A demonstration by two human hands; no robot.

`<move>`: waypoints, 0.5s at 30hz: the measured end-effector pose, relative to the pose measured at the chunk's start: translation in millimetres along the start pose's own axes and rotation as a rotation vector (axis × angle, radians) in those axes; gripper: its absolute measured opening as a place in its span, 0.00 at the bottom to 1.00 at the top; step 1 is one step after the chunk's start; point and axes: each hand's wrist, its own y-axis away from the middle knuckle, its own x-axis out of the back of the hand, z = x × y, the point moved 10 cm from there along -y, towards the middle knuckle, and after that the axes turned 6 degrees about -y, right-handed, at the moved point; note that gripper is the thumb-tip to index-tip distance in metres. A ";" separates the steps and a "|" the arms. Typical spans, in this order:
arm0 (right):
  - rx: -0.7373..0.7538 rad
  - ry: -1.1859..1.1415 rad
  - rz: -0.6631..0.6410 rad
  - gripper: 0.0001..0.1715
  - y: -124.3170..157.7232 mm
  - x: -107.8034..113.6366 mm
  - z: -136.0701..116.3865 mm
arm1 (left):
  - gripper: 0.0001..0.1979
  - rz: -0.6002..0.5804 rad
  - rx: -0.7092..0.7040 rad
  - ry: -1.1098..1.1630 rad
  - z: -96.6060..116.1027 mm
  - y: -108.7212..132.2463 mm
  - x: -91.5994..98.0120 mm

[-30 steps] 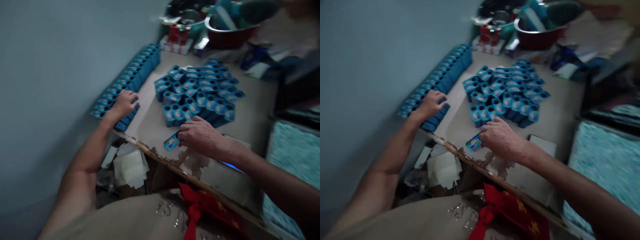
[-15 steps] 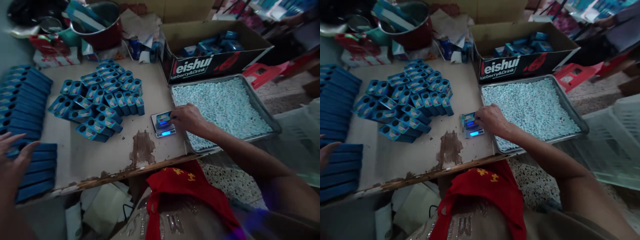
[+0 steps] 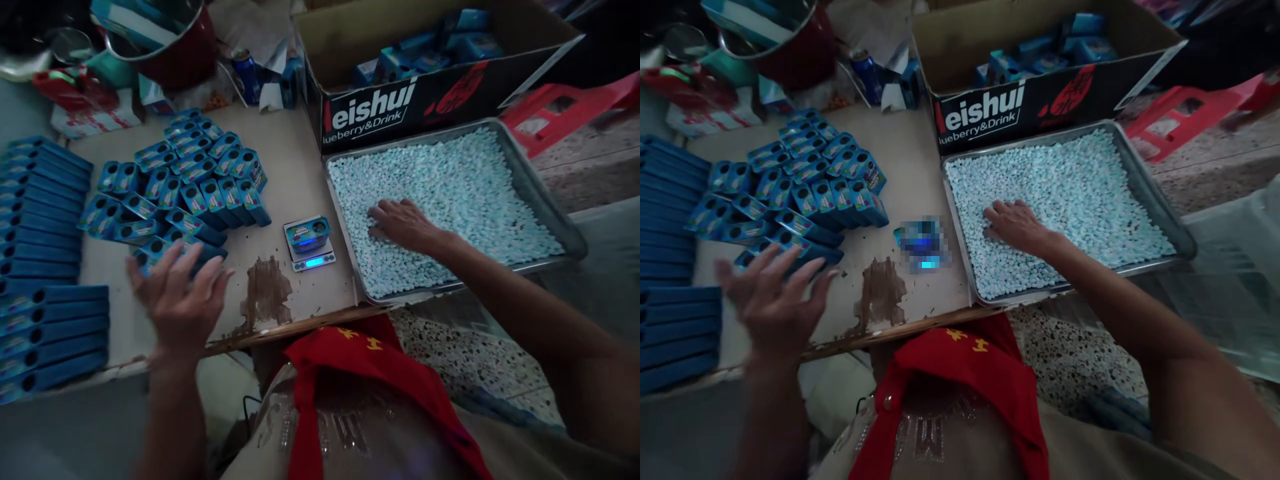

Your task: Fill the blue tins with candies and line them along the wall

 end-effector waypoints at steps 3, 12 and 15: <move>-0.089 -0.348 -0.076 0.03 -16.1 4.6 17.5 | 0.12 -0.066 -0.047 0.044 38.5 -9.9 -29.8; -0.555 -1.710 0.004 0.10 25.3 -13.8 63.1 | 0.11 -0.310 0.202 0.158 17.6 29.2 -67.5; -0.507 -1.630 -0.012 0.04 27.9 -19.5 51.5 | 0.15 -0.366 0.222 0.194 21.6 28.3 -83.7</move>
